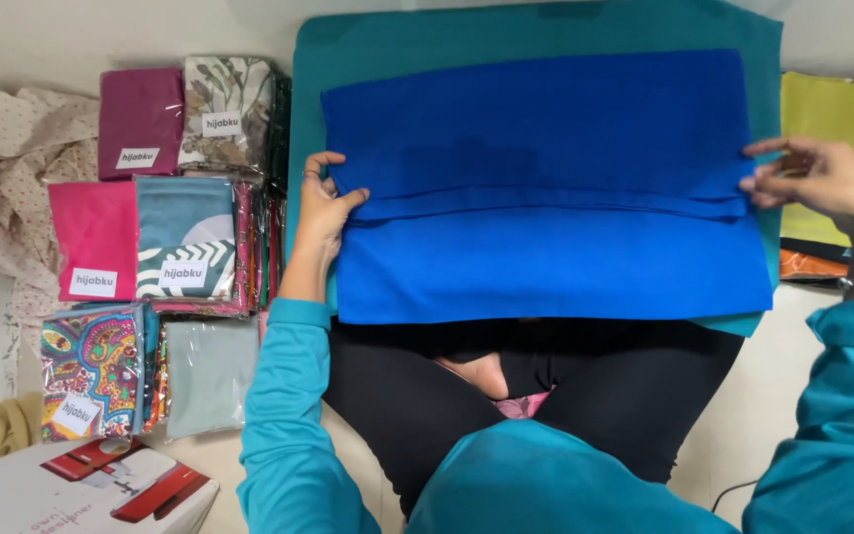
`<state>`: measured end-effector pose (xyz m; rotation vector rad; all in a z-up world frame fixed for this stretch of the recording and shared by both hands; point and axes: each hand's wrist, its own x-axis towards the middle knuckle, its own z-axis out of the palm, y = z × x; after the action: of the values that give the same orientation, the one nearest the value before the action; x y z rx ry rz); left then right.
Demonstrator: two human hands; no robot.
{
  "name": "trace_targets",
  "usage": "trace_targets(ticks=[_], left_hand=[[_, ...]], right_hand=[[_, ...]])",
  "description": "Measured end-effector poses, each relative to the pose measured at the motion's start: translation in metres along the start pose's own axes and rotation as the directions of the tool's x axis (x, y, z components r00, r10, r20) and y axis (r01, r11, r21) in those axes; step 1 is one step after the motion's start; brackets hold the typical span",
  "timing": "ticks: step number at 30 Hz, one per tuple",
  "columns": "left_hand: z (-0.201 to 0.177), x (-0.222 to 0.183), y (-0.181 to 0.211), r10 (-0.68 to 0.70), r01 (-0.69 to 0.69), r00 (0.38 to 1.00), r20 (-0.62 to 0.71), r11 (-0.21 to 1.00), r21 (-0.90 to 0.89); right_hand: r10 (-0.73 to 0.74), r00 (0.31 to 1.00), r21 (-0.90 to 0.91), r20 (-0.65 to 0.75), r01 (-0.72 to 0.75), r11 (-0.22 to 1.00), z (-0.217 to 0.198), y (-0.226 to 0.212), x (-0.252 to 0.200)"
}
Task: Folding fabric hijabs and packing them into plastic sleeves, including using a lint roller for cleaning.
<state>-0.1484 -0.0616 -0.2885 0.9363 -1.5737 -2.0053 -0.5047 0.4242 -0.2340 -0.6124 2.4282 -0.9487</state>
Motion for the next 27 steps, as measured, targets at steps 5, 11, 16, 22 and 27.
trace_targets(ticks=[5, 11, 16, 22, 27], left_hand=[[0.01, 0.017, 0.021, 0.013, -0.012, 1.0, -0.017, 0.999, 0.047], [0.005, 0.06, 0.027, -0.016, 0.016, 0.994, -0.111, 1.0, 0.002], [0.007, 0.09, 0.025, 0.001, 0.038, 0.982, -0.187, 0.978, 0.204], [0.022, 0.081, 0.047, -0.017, 0.034, 0.998, -0.067, 0.966, 0.257], [0.015, 0.088, 0.035, 0.056, -0.027, 0.994, -0.097, 0.959, 0.283]], right_hand=[[-0.057, 0.998, 0.171, -0.021, 0.059, 0.983, 0.008, 0.004, 0.044], [-0.136, 0.97, 0.064, -0.201, 0.151, 0.986, 0.025, -0.007, 0.087], [-0.158, 0.95, 0.148, -0.269, 0.203, 0.968, 0.03, 0.021, 0.131], [-0.096, 0.958, 0.181, -0.272, 0.149, 0.972, 0.031, 0.021, 0.153], [-0.253, 0.913, 0.157, -0.321, 0.315, 0.936, 0.03, -0.01, 0.142]])
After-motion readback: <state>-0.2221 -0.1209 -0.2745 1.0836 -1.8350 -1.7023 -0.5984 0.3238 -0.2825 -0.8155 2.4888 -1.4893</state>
